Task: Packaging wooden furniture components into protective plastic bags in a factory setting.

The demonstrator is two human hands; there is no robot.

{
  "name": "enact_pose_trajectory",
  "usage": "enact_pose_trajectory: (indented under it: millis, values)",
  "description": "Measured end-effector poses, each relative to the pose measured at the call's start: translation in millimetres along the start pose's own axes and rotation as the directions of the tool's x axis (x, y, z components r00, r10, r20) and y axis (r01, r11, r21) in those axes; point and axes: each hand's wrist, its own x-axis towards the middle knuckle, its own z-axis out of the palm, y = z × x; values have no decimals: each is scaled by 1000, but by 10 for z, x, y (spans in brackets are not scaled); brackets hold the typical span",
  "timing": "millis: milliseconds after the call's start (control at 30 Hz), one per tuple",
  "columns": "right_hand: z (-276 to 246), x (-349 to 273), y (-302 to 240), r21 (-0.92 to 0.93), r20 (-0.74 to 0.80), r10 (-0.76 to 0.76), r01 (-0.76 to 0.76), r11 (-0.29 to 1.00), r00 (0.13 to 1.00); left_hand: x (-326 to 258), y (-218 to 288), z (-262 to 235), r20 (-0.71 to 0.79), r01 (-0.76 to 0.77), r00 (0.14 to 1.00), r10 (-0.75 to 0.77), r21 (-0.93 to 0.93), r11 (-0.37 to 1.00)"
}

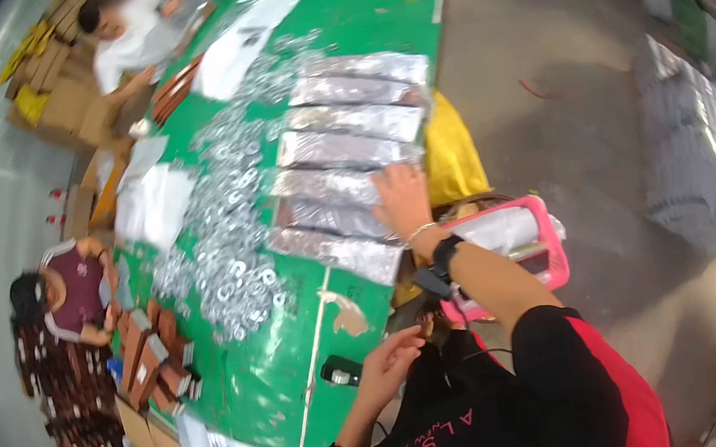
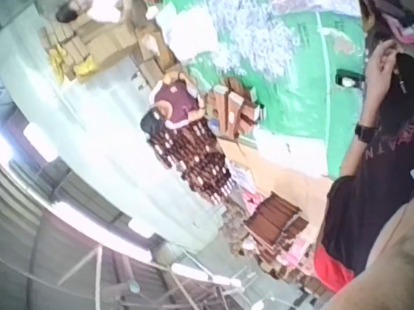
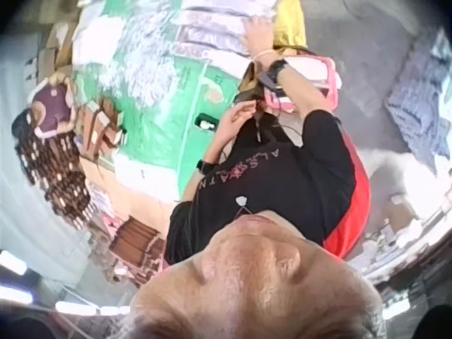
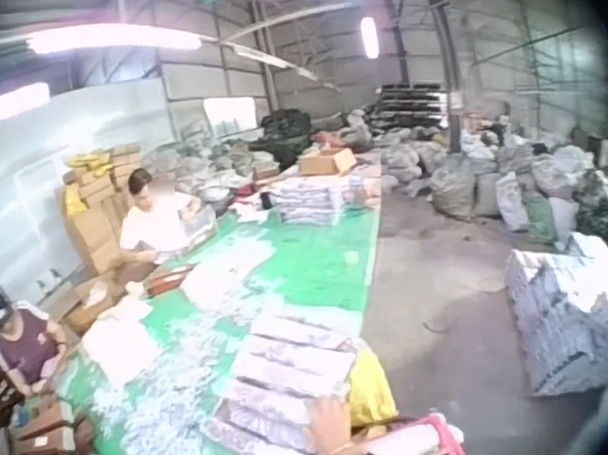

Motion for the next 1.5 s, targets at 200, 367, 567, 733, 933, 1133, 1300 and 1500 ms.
enact_pose_trajectory:
  millis: [200,367,567,733,933,1133,1300,1500]
  values:
    - [273,51,-237,94,1,108,-107,990,994,129,-137,7,-22,36,999,-36,-19,999]
    - [-875,-756,525,542,216,22,-139,829,976,571,-57,343,56,161,986,-159,-43,986]
    - [-1893,-2912,2555,314,420,525,-661,682,741,1385,-107,1299,231,247,932,-280,162,955]
    - [-2768,-4233,3591,195,355,702,-784,590,617,2074,-127,2763,377,253,870,-317,211,944]
    - [-3563,-5259,4448,466,122,942,-856,223,312,3064,624,4541,577,-135,811,-94,341,930]
    - [-4155,-5659,5272,482,192,947,-865,138,257,4402,894,5839,580,-376,814,36,478,794]
    - [-4558,-5777,6155,500,121,986,-865,39,115,5531,1021,7420,668,-262,736,-115,437,860]
    - [-4699,-5720,6776,426,183,976,-886,-184,-115,6472,805,9187,832,-498,551,-66,392,773]
